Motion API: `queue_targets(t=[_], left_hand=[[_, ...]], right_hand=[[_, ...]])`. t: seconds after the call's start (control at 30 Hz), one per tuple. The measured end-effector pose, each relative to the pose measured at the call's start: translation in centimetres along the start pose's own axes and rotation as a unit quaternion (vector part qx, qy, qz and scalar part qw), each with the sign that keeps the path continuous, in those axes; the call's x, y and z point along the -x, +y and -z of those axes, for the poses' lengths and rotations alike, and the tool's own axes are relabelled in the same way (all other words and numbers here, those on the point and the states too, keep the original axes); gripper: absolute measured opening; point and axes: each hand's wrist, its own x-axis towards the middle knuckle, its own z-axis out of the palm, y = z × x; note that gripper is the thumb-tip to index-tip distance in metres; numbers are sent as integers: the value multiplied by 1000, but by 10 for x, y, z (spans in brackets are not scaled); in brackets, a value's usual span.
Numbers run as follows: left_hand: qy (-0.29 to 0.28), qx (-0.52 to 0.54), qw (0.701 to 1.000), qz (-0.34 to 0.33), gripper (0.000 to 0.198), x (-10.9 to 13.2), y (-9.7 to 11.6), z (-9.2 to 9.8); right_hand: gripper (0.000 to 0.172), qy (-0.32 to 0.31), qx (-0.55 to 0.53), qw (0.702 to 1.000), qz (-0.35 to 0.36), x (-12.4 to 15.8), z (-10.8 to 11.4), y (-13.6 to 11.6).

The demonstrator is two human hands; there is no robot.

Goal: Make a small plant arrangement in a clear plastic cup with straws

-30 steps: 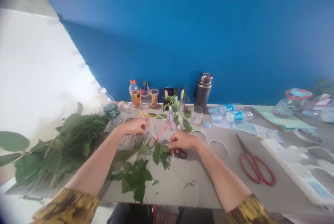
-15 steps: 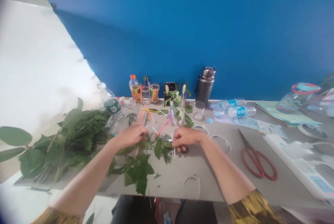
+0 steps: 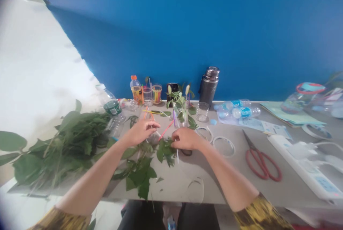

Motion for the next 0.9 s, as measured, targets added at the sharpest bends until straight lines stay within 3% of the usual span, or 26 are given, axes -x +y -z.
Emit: queue_targets(t=[0.1,0.23,0.37,0.53,0.6,0.67,0.77,0.83,0.9], left_hand=[[-58,65,996,-23,28,-3,11,4],[-156,216,964,23,26,-10,18,1],[-205,400,892,49,26,-16,23,-9],[-234,515,821,78,26,-14,24,-16],[-194,555,805,85,26,-14,21,-12],[-94,611,782,80,27,-17,18,-4],[58,663,743,75,26,-28,16,12],[106,663,737,76,27,-39,15,19],[144,648,745,64,30,-50,16,23]], right_hand=[[14,8,-243,969,45,3,10,12],[24,28,-500,863,74,-2,5,28],[31,24,-604,794,68,-8,-2,35],[34,43,-640,766,47,-12,-5,38],[34,35,-647,760,60,-13,-8,40],[34,15,-638,766,75,-14,-9,43],[34,-34,-595,797,100,-11,-6,52],[36,-69,-549,824,119,-8,1,59],[37,-51,-505,853,118,-5,9,64]])
